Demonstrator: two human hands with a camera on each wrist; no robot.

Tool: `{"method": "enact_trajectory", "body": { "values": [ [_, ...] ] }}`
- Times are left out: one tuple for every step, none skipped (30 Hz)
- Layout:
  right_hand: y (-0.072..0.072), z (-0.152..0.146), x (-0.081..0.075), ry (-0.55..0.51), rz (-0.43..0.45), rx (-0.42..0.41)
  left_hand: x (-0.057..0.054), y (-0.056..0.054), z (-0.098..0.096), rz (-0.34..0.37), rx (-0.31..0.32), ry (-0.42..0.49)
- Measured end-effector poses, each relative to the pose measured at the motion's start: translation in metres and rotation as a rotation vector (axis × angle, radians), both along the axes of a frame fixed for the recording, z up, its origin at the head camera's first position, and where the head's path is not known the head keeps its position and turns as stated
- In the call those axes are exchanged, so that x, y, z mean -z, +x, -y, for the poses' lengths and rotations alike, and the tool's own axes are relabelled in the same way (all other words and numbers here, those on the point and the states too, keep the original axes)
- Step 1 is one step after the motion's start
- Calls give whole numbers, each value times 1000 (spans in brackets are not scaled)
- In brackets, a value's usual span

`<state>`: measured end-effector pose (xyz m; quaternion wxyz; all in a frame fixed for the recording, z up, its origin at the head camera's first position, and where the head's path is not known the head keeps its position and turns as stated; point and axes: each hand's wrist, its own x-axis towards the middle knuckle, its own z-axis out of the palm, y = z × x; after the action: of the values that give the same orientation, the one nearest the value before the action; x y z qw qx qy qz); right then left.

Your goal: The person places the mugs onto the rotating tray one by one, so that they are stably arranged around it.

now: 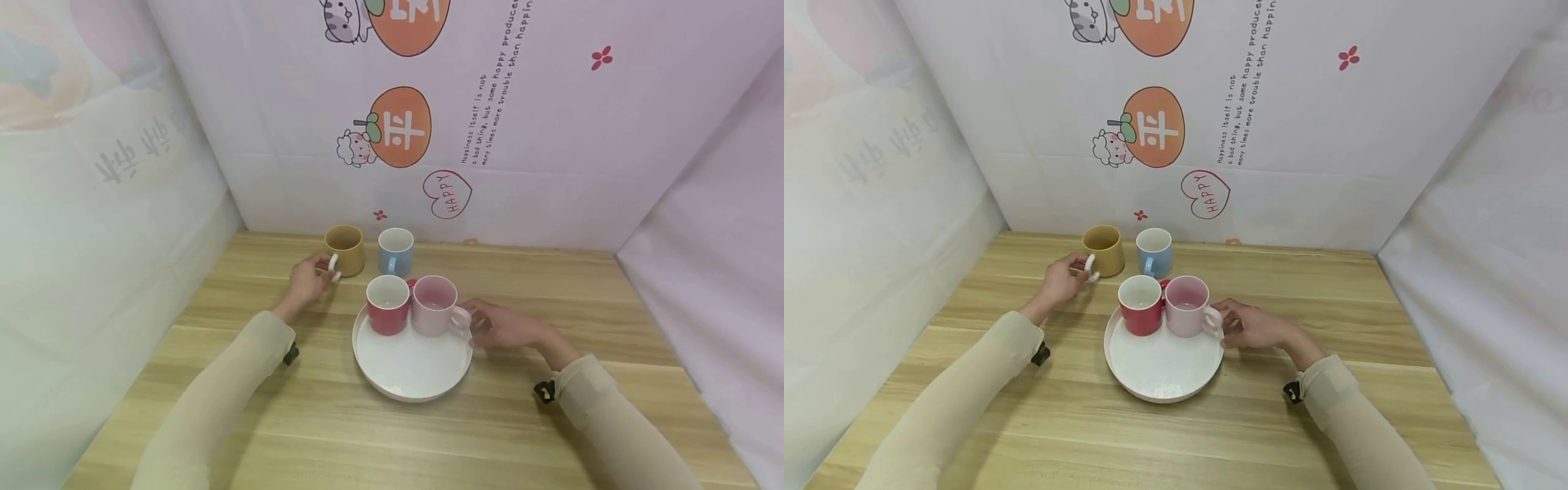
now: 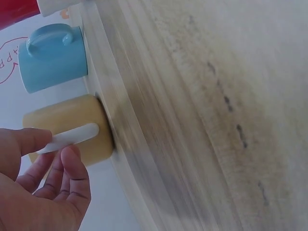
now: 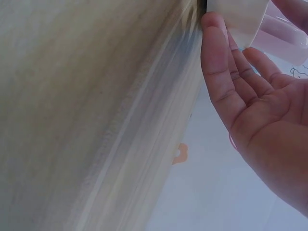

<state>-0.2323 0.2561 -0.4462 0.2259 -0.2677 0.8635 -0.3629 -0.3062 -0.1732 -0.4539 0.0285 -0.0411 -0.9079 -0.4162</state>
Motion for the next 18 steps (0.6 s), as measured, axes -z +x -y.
{"method": "enact_trajectory", "body": {
  "values": [
    [0,0,-1,-5,1,-2,0,0,1,-2,-2,-2],
    [0,0,-1,-9,1,-5,0,-1,1,-5,-2,-6],
    [0,1,-1,-13,2,-6,0,-1,2,-10,0,-10],
    [0,1,-1,-14,2,-7,0,-1,3,-13,3,-13],
    [0,1,-1,-13,2,-5,0,-1,4,-16,6,-15],
    [0,1,-1,-10,2,-4,0,-1,4,-17,10,-16],
    [0,1,0,-7,5,1,0,-2,5,-17,10,-16],
    [0,1,0,-3,7,4,0,-2,5,-17,13,-17],
    [0,1,0,0,10,9,-1,-2,6,-18,14,-15],
    [0,1,1,4,12,13,-2,-2,6,-15,14,-12],
    [0,1,1,6,16,17,-2,-2,7,-10,12,-9],
    [0,1,1,8,18,18,-2,-2,7,-5,12,-5],
    [0,1,1,7,20,20,-3,-3,8,3,10,0],
    [0,1,1,7,21,21,-3,-3,8,13,10,4],
    [0,1,0,7,21,22,-3,-4,9,24,8,12],
    [1,1,0,6,20,23,-3,-5,9,36,5,22],
    [1,1,0,3,21,23,-3,-6,10,48,3,31],
    [1,1,0,0,20,22,-3,-7,10,58,0,40]
  ]
}}
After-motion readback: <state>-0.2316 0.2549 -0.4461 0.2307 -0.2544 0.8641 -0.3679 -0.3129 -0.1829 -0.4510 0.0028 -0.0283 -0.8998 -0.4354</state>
